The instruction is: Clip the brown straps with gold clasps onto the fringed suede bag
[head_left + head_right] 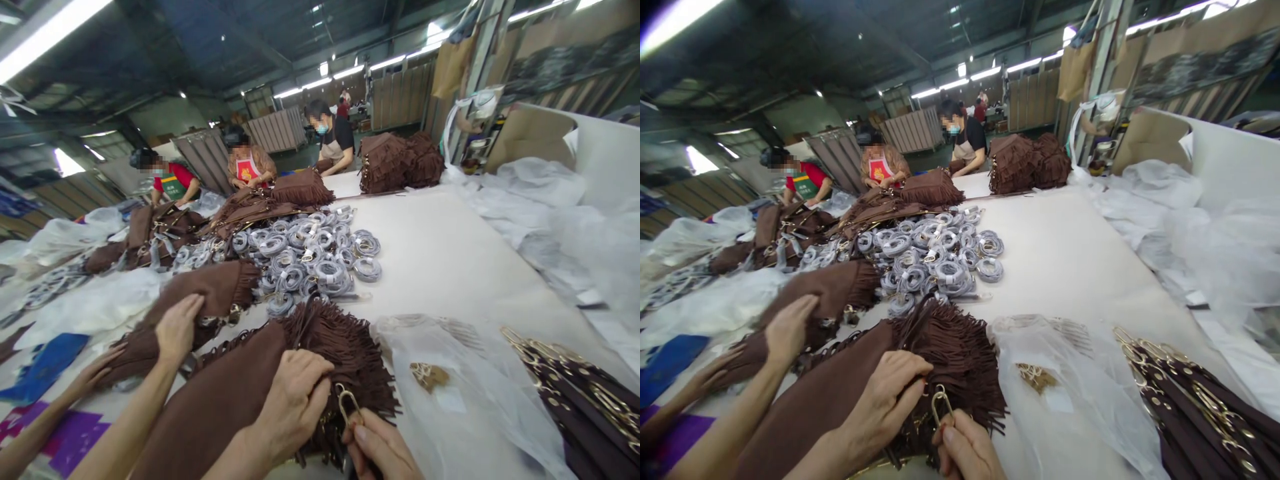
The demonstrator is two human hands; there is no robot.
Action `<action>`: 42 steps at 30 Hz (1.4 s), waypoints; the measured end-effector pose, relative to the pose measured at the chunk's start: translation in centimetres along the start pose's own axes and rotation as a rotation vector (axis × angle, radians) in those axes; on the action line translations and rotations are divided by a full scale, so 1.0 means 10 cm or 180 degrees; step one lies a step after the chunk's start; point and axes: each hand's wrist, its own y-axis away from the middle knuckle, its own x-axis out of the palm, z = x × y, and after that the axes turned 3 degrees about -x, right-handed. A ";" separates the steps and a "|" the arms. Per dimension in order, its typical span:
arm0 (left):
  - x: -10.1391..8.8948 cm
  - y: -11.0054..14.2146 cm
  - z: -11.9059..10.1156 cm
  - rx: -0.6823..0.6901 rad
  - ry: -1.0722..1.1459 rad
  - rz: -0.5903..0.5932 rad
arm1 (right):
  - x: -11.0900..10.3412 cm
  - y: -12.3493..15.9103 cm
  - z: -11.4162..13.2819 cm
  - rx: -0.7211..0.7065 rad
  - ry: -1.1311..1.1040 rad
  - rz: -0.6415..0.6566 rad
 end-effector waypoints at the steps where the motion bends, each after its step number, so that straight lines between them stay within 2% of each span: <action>1: -0.01 -0.02 -0.04 -0.0038 0.0009 0.0178 | 0.00 -0.01 0.02 -0.0026 0.0030 0.0098; 5: 0.01 -0.07 -0.09 -0.0185 -0.0129 0.0662 | 0.01 -0.05 0.02 -0.0142 0.0324 0.0395; 7: 0.01 -0.09 -0.09 -0.0521 -0.0025 0.0773 | 0.03 -0.07 -0.05 -0.0550 0.0819 0.0142; 10: -0.02 -0.13 -0.08 -0.1104 0.0228 0.0906 | 0.06 -0.12 -0.17 -0.1686 0.1921 -0.0680; 12: -0.03 -0.15 -0.09 -0.1336 0.0312 0.0926 | 0.08 -0.16 -0.20 -0.2267 0.2603 -0.1031; 14: -0.03 -0.17 -0.10 -0.1442 0.0383 0.0903 | 0.09 -0.20 -0.19 -0.2579 0.3158 -0.1097; 18: 0.00 -0.20 -0.09 -0.1525 0.0459 0.0921 | 0.11 -0.27 -0.11 -0.2896 0.3975 -0.1021; 20: 0.01 -0.20 -0.08 -0.1550 0.0408 0.0954 | 0.14 -0.30 -0.08 -0.3037 0.4200 -0.1190; 23: 0.02 -0.18 -0.06 -0.1399 0.0186 0.0944 | 0.16 -0.33 -0.06 -0.3066 0.4269 -0.1428; 27: 0.01 -0.05 -0.04 -0.0855 -0.0575 0.0579 | 0.10 -0.31 -0.05 -0.2662 0.4129 -0.1355; 29: 0.02 0.02 -0.04 -0.0756 -0.0798 0.0401 | 0.04 -0.28 -0.05 -0.2494 0.4042 -0.1299; 33: 0.14 0.15 -0.08 -0.0736 -0.0890 -0.0068 | -0.01 -0.24 -0.09 -0.2442 0.3926 -0.1249; 38: 0.29 0.28 -0.09 -0.0489 -0.0930 -0.0517 | 0.04 -0.30 -0.08 -0.2630 0.4057 -0.1489; 42: 0.38 0.34 -0.08 -0.0545 -0.0906 -0.0940 | 0.06 -0.37 -0.05 -0.2675 0.4122 -0.1533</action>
